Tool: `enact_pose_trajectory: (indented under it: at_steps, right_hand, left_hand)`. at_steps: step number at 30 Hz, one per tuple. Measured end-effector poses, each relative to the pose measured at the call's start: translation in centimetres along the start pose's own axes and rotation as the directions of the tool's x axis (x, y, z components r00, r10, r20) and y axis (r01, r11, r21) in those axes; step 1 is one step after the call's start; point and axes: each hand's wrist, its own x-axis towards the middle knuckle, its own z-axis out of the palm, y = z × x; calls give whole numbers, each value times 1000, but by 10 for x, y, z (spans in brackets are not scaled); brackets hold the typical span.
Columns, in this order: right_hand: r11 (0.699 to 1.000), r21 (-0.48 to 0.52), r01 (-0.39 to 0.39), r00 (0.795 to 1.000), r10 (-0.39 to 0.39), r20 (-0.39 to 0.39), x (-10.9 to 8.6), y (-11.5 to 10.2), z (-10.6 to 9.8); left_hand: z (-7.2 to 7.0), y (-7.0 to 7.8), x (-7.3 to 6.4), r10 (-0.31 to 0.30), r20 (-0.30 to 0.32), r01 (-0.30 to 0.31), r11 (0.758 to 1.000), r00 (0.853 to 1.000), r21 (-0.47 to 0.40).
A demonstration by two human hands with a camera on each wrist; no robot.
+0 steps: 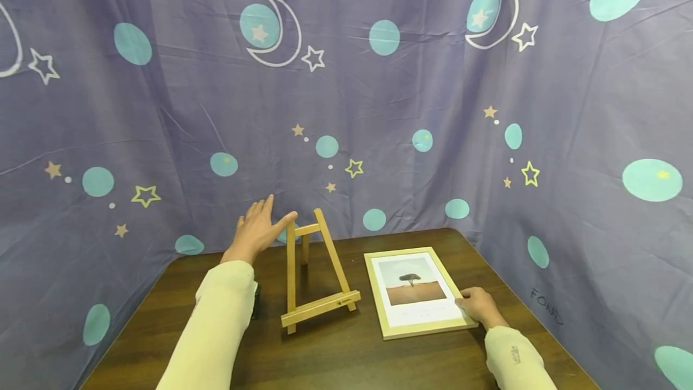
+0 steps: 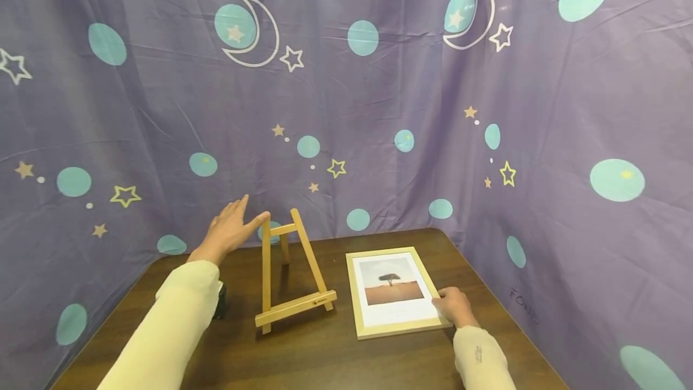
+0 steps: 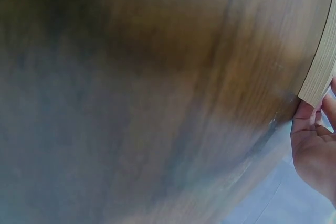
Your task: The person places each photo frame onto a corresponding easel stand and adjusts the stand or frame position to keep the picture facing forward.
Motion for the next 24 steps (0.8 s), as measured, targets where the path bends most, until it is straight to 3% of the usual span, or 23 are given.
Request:
enact_pose_trajectory:
  at_steps: [11, 24]
  right_hand:
    - [1000, 8, -3, 1000, 3, 6, -2, 0, -2]
    - [1000, 29, 5, 1000, -5, 18, -3, -1, -2]
  left_hand:
    - [-1, 43, 12, 48, -12, -48, 999, 999, -2]
    - [21, 97, 16, 93, 9, -93, 995, 996, -19]
